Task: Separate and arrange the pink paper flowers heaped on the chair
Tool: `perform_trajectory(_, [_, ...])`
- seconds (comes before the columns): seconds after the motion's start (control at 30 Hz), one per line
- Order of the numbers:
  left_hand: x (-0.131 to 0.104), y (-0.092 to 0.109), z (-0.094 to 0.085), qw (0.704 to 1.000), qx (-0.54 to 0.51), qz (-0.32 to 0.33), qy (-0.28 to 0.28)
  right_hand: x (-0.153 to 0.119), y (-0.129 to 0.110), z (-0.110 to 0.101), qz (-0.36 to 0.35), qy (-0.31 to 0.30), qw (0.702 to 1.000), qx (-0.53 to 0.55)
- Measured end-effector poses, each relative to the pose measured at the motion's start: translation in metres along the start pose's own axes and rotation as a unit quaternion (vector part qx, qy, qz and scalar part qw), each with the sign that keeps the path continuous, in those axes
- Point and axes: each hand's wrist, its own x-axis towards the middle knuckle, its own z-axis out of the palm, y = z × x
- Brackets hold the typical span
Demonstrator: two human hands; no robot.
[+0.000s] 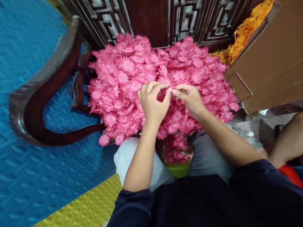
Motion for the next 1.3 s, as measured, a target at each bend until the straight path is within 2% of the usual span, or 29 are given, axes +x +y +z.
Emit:
perform_trajectory(0.13, [0.002,-0.007,0.004,0.993,-0.104,-0.026,-0.046,0.003,0.0,-0.005,-0.023,-0.014,0.999,-0.028])
perform_trajectory(0.27, [0.001,-0.012,0.008,0.975,-0.204,-0.074,-0.055,0.003,0.0,-0.008,-0.04,-0.023,0.999,-0.028])
perform_trajectory(0.4, [0.0,-0.009,0.008,0.974,-0.202,-0.098,-0.041,0.001,-0.003,-0.006,-0.035,-0.024,0.999,-0.028])
perform_trajectory(0.6, [-0.003,-0.006,0.011,0.98,-0.182,-0.077,-0.025,0.002,-0.005,-0.006,-0.035,0.0,0.999,-0.042])
perform_trajectory(0.9, [-0.002,-0.006,0.008,0.975,-0.21,-0.052,-0.054,0.008,-0.005,-0.013,-0.048,-0.056,0.995,-0.06])
perform_trajectory(1.07, [-0.002,-0.008,0.008,0.971,-0.224,-0.067,-0.056,0.008,-0.008,-0.011,-0.039,-0.066,0.994,-0.079])
perform_trajectory(1.3, [-0.001,-0.014,0.012,0.937,-0.314,-0.125,-0.094,0.004,-0.007,-0.007,0.009,-0.101,0.995,-0.018])
